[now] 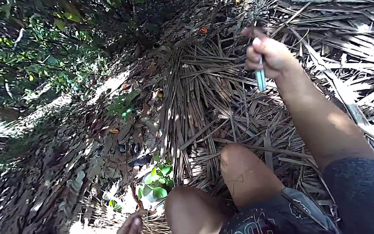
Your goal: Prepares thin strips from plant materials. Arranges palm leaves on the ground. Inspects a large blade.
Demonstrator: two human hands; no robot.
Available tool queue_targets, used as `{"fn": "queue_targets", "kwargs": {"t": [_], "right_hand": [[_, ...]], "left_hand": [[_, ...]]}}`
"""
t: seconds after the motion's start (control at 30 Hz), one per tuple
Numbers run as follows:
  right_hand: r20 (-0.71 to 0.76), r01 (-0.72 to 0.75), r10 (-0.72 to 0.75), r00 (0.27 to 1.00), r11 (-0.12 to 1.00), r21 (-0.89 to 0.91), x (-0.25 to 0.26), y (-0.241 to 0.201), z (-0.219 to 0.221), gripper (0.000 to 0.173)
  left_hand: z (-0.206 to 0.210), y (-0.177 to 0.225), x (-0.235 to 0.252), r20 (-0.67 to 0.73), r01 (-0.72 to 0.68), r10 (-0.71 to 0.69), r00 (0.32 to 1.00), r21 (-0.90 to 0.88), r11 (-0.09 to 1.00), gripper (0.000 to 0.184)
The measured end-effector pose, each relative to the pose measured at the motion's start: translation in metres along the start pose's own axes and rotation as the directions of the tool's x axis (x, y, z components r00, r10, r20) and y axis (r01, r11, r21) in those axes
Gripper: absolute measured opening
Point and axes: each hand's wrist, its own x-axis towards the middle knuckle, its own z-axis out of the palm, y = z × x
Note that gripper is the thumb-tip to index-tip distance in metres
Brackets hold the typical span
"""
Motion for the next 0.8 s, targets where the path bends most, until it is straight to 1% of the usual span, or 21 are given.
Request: {"fn": "queue_targets", "kwargs": {"t": [0.03,0.07,0.1,0.13,0.17,0.23,0.3,0.33,0.37,0.4,0.43,0.5,0.53,0.57,0.6,0.63,0.67,0.7,0.73,0.77,0.8], "right_hand": [[0.069,-0.044,0.044,0.997,0.999,-0.003,-0.010,0.005,0.020,0.037],[0.142,-0.103,0.098,0.985,0.994,0.025,-0.022,0.013,0.043,0.038],[0.222,-0.181,0.163,0.961,0.981,0.064,-0.036,0.023,0.069,0.039],[0.298,-0.272,0.231,0.926,0.957,0.101,-0.052,0.033,0.096,0.040],[0.373,-0.370,0.299,0.879,0.919,0.135,-0.068,0.043,0.124,0.039],[0.545,-0.540,0.398,0.738,0.832,0.125,-0.098,0.059,0.178,0.038],[0.685,-0.637,0.395,0.612,0.760,0.130,-0.119,0.068,0.225,0.040],[0.736,-0.676,0.367,0.569,0.719,0.164,-0.126,0.074,0.242,0.040],[0.766,-0.708,0.332,0.550,0.673,0.216,-0.129,0.080,0.255,0.041],[0.768,-0.732,0.315,0.558,0.623,0.277,-0.129,0.085,0.262,0.042],[0.738,-0.741,0.324,0.592,0.579,0.341,-0.126,0.087,0.263,0.043],[0.608,-0.705,0.385,0.695,0.533,0.468,-0.115,0.092,0.252,0.037],[0.546,-0.682,0.414,0.728,0.517,0.517,-0.108,0.095,0.241,0.036],[0.500,-0.659,0.429,0.752,0.521,0.543,-0.103,0.100,0.230,0.035],[0.465,-0.639,0.438,0.769,0.547,0.542,-0.100,0.102,0.220,0.035],[0.422,-0.611,0.442,0.792,0.590,0.527,-0.099,0.104,0.213,0.038],[0.378,-0.588,0.451,0.808,0.641,0.493,-0.100,0.104,0.208,0.040],[0.356,-0.581,0.461,0.813,0.685,0.441,-0.101,0.103,0.203,0.040],[0.360,-0.587,0.471,0.805,0.718,0.374,-0.102,0.103,0.199,0.041],[0.386,-0.600,0.479,0.788,0.739,0.307,-0.104,0.103,0.195,0.041],[0.428,-0.612,0.482,0.764,0.752,0.244,-0.107,0.103,0.191,0.041]], "left_hand": [[-0.017,0.019,0.012,-0.043,-0.091,0.099,0.994,0.144,0.985,0.023],[-0.033,0.042,0.022,-0.087,-0.173,0.204,0.975,0.272,0.947,0.021],[-0.047,0.068,0.030,-0.132,-0.242,0.308,0.942,0.368,0.898,0.021],[-0.056,0.093,0.035,-0.181,-0.305,0.413,0.892,0.432,0.849,0.019],[-0.061,0.116,0.039,-0.226,-0.368,0.507,0.832,0.459,0.808,0.016],[-0.060,0.145,0.044,-0.269,-0.509,0.669,0.693,0.474,0.719,0.015],[-0.037,0.159,0.047,-0.284,-0.624,0.768,0.574,0.456,0.635,0.015],[-0.019,0.161,0.048,-0.297,-0.663,0.791,0.536,0.432,0.611,0.015],[-0.001,0.161,0.049,-0.307,-0.697,0.803,0.510,0.399,0.596,0.015],[0.014,0.157,0.049,-0.314,-0.729,0.815,0.488,0.366,0.578,0.016],[0.026,0.152,0.049,-0.321,-0.755,0.826,0.462,0.347,0.557,0.016],[0.041,0.138,0.045,-0.361,-0.786,0.836,0.413,0.322,0.528,0.017],[0.046,0.129,0.041,-0.403,-0.786,0.822,0.403,0.307,0.536,0.015],[0.051,0.118,0.036,-0.449,-0.770,0.786,0.425,0.278,0.575,0.015],[0.060,0.106,0.030,-0.503,-0.730,0.713,0.489,0.212,0.650,0.015],[0.074,0.094,0.023,-0.548,-0.655,0.591,0.593,0.098,0.749,0.014],[0.092,0.084,0.016,-0.555,-0.527,0.417,0.719,-0.045,0.849,0.016],[0.110,0.078,0.009,-0.491,-0.356,0.239,0.838,-0.160,0.921,0.021],[0.125,0.075,0.005,-0.386,-0.217,0.127,0.914,-0.200,0.956,0.027],[0.139,0.075,0.003,-0.305,-0.177,0.125,0.944,-0.147,0.973,0.030],[0.148,0.078,0.006,-0.254,-0.240,0.234,0.939,0.006,0.971,0.032]]}}
